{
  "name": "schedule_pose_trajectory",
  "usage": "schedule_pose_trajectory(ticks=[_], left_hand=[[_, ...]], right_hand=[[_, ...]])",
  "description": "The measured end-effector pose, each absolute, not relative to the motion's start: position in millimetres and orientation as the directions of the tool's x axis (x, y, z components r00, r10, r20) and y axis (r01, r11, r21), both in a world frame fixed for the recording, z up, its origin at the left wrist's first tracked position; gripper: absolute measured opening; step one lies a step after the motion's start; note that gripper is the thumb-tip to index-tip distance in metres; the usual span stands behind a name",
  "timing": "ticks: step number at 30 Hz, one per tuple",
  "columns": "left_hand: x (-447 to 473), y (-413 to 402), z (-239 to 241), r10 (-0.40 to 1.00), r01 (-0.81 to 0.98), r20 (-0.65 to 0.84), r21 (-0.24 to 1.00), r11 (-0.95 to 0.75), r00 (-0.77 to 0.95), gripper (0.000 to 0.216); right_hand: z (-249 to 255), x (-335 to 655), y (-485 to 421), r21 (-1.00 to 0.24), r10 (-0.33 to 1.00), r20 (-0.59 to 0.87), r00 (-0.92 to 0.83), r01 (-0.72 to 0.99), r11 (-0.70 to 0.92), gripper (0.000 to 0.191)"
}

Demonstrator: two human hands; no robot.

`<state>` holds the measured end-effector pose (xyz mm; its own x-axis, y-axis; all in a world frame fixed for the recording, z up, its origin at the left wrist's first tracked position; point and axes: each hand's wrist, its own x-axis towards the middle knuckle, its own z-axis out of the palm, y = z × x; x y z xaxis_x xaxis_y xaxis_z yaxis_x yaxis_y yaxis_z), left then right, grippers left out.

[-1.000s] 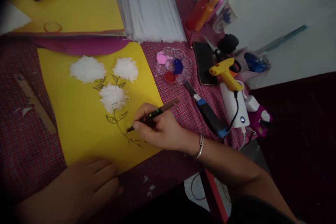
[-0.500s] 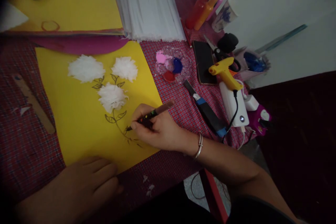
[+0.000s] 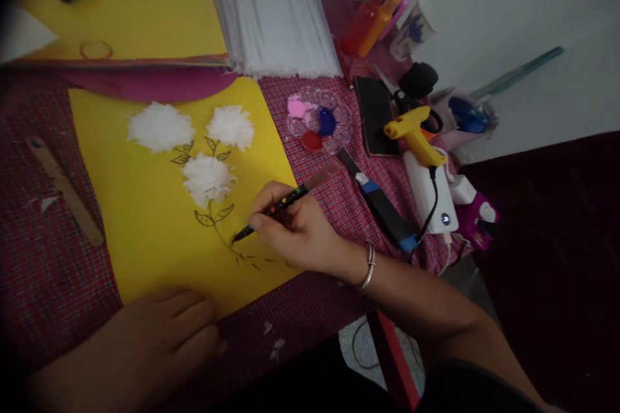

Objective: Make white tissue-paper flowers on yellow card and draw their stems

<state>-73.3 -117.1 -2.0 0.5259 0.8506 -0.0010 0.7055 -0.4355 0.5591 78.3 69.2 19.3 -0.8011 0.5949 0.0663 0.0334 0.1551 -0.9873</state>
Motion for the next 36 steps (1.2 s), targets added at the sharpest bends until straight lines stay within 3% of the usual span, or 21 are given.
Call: schedule_pose_trajectory(ticks=[11, 22, 29, 32, 36], left_hand=[[-73.7, -113.1, 1.2, 0.835, 0.678, -0.018, 0.593, -0.433, 0.55, 0.01], [-73.1, -112.1, 2.8, 0.83, 0.692, -0.023, 0.566, -0.448, 0.557, 0.012], [-74.1, -112.3, 3.8, 0.828, 0.677, -0.05, 0.604, -0.42, 0.558, 0.013], [-73.8, -112.1, 4.5, 0.83, 0.67, -0.046, 0.615, -0.415, 0.556, 0.013], [-73.8, -112.5, 4.5, 0.83, 0.676, -0.047, 0.606, -0.419, 0.556, 0.014]], right_hand=[[15.6, 76.8, 61.6, -0.961, 0.506, 0.126, -0.853, 0.023, 0.277, 0.006], [17.1, 73.9, 62.6, -0.967, 0.527, 0.098, -0.844, 0.043, 0.25, 0.004], [16.9, 78.1, 68.4, -0.981, 0.416, 0.113, -0.902, -0.034, 0.191, 0.008], [20.5, 78.0, 67.8, -0.989, 0.459, 0.047, -0.887, 0.024, 0.149, 0.008], [24.1, 77.1, 67.2, -0.964, 0.474, -0.012, -0.88, 0.136, 0.228, 0.005]])
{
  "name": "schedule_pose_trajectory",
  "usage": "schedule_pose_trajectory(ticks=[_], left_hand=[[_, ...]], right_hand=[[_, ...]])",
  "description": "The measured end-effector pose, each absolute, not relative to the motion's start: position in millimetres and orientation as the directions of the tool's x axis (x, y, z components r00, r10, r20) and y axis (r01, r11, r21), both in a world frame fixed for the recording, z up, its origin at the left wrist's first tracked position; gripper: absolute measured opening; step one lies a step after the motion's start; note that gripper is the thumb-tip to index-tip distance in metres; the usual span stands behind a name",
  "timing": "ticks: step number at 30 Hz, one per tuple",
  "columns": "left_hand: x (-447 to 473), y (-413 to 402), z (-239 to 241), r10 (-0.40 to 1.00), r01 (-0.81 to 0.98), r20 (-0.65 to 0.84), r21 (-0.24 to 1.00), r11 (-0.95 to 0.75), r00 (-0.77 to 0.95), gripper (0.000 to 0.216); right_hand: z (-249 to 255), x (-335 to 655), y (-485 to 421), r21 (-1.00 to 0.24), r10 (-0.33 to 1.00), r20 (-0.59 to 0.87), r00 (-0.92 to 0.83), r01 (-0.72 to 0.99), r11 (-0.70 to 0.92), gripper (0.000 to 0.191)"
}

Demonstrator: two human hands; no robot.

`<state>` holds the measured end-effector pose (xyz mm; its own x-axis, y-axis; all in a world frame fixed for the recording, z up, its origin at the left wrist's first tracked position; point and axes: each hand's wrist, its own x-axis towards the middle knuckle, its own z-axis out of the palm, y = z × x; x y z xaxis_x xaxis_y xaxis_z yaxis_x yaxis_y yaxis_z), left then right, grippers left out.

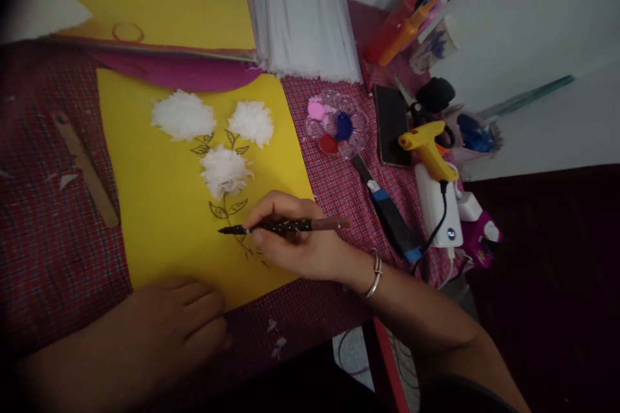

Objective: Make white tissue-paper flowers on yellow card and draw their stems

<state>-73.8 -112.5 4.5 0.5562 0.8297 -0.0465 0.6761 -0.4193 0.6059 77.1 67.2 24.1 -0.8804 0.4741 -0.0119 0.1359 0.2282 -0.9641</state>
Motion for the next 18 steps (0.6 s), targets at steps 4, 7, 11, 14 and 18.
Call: schedule_pose_trajectory(ticks=[4, 7, 11, 14, 18], left_hand=[[-73.9, -112.5, 2.8, 0.834, 0.657, -0.02, 0.625, -0.421, 0.552, 0.01], [-74.2, -111.9, 2.6, 0.83, 0.642, -0.005, 0.637, -0.427, 0.557, 0.009], [-74.7, -111.0, 4.9, 0.828, 0.654, -0.024, 0.626, -0.425, 0.561, 0.01], [-74.9, -110.9, 6.4, 0.826, 0.66, -0.046, 0.626, -0.415, 0.562, 0.012], [-75.5, -111.4, 6.5, 0.824, 0.661, -0.062, 0.632, -0.405, 0.564, 0.014]], right_hand=[[22.5, 75.5, 67.2, -0.949, 0.47, 0.032, -0.882, 0.12, 0.29, 0.003], [21.4, 73.7, 66.8, -0.946, 0.451, 0.06, -0.89, 0.093, 0.31, 0.004], [21.0, 72.4, 66.5, -0.938, 0.435, 0.07, -0.898, 0.09, 0.336, 0.003], [20.5, 72.4, 66.5, -0.93, 0.424, 0.078, -0.902, 0.088, 0.357, 0.004], [20.9, 72.5, 66.9, -0.929, 0.409, 0.084, -0.908, 0.077, 0.362, 0.006]])
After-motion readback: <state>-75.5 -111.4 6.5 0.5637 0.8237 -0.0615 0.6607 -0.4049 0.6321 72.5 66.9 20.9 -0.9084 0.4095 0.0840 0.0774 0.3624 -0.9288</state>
